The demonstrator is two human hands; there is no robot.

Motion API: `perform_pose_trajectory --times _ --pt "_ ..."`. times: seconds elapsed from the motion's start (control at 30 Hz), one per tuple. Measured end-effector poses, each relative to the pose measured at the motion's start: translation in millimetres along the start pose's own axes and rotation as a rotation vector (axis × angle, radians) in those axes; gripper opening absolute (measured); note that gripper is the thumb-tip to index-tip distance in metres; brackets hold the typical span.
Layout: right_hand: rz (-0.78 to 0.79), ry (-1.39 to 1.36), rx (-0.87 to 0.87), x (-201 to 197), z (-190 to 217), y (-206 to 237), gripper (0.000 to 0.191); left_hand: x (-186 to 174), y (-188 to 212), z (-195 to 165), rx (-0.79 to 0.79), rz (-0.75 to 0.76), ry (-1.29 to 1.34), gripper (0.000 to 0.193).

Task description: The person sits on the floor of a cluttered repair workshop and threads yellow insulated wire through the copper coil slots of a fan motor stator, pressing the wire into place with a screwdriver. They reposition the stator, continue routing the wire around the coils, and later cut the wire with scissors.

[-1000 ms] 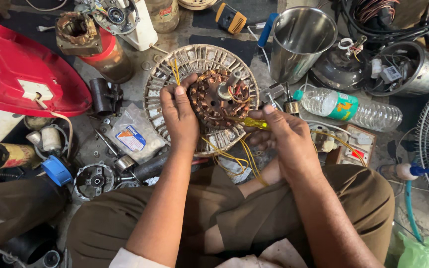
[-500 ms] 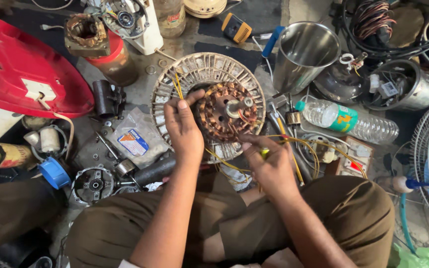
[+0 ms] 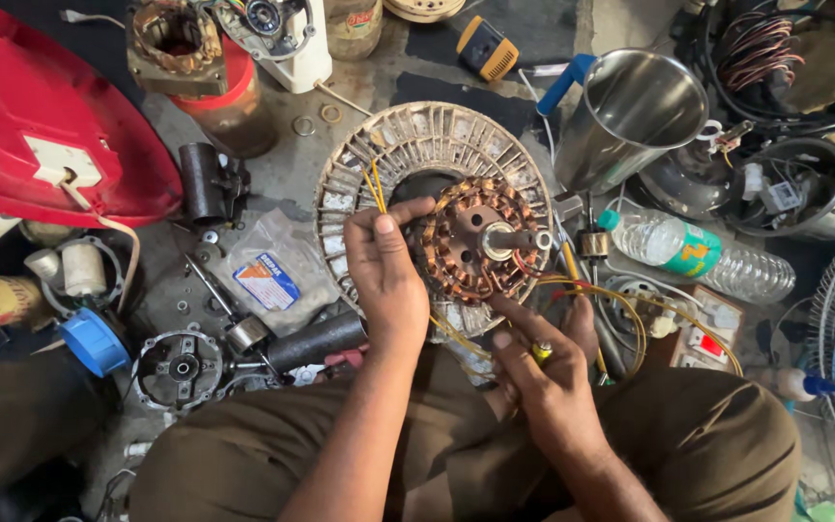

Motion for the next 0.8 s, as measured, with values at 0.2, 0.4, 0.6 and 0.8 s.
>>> perform_pose_trajectory --times 0.2,0.4,0.6,0.8 --pt "0.061 -0.337 0.082 3 -9 -9 0.043 -5 -6 6 -0.014 -0.003 0.028 0.025" --pt "0.002 -0.347 0.083 0 -14 -15 0.038 -6 -5 8 -0.011 0.0 0.022 0.024" --pt "-0.052 -0.181 -0.056 -3 -11 -16 0.024 -2 -1 5 0.007 -0.009 0.034 0.023" --pt "-0.2 -0.432 -0.235 -32 -4 -2 0.028 -4 15 -10 0.01 -0.06 -0.206 0.024"
Point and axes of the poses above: each hand's wrist, its own y-axis away from the middle knuckle, its own x-axis out of the palm, z = x × y, the point moved 2 cm from there along -y, towards the middle knuckle, and after that the axes turned 11 degrees about -y, right-handed, at the moved point
